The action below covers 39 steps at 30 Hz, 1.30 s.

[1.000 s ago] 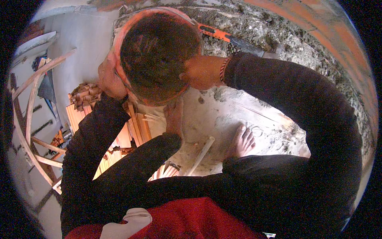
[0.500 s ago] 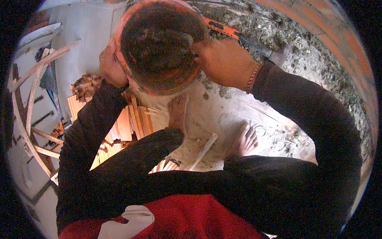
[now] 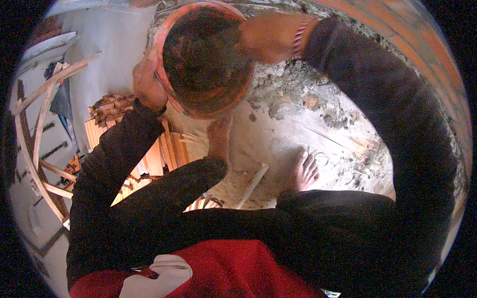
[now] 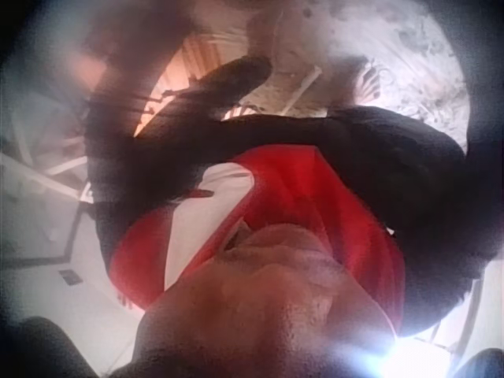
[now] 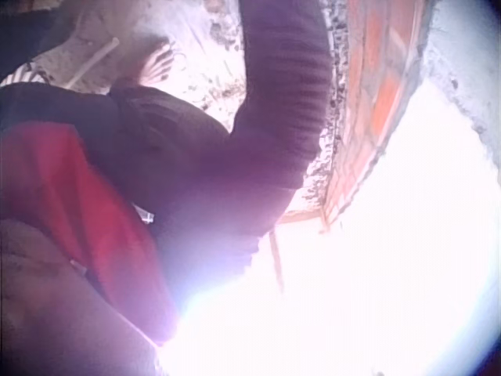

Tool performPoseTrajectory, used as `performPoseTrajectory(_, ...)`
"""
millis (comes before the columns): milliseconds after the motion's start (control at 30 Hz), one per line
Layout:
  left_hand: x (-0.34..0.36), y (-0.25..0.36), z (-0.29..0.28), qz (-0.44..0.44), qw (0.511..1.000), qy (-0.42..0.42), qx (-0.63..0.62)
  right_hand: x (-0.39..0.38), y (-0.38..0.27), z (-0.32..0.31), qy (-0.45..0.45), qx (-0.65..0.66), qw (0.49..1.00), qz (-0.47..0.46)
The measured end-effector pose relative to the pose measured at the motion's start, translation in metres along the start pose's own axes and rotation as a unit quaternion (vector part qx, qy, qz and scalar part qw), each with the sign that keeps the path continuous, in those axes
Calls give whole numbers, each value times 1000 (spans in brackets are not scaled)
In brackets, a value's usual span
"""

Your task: The person applies mortar to a brick using a trowel and places it onto a wall.

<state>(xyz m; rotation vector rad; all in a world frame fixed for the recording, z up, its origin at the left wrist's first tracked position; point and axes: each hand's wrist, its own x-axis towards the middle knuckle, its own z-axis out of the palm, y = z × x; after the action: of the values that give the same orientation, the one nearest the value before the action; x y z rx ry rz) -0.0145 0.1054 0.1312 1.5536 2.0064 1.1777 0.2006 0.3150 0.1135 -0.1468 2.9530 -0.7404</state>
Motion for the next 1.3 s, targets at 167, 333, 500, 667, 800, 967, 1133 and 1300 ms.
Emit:
performPoseTrajectory(167,2,10,-1,-59,995,23,-73,5,-8,21,19,-73,997,0)
performPoseTrajectory(333,6,11,0,-10,998,22,-56,-11,-19,-18,-18,-130,974,182)
performPoseTrajectory(500,7,0,-2,149,982,12,111,-14,-25,18,8,-84,980,178)
performPoseTrajectory(667,13,13,7,-84,987,41,-127,-17,-31,29,-13,-51,993,106)
performPoseTrajectory(800,17,2,9,-102,970,58,-215,-23,-39,22,-19,68,991,115)
performPoseTrajectory(967,6,-29,-18,-29,996,50,73,-34,-19,41,-35,182,982,42)
performPoseTrajectory(1133,11,-12,-42,-146,986,64,-41,-63,-11,9,-4,227,970,89)
performPoseTrajectory(1300,-21,-62,-69,-206,952,114,-196,-90,0,-20,129,76,984,97)
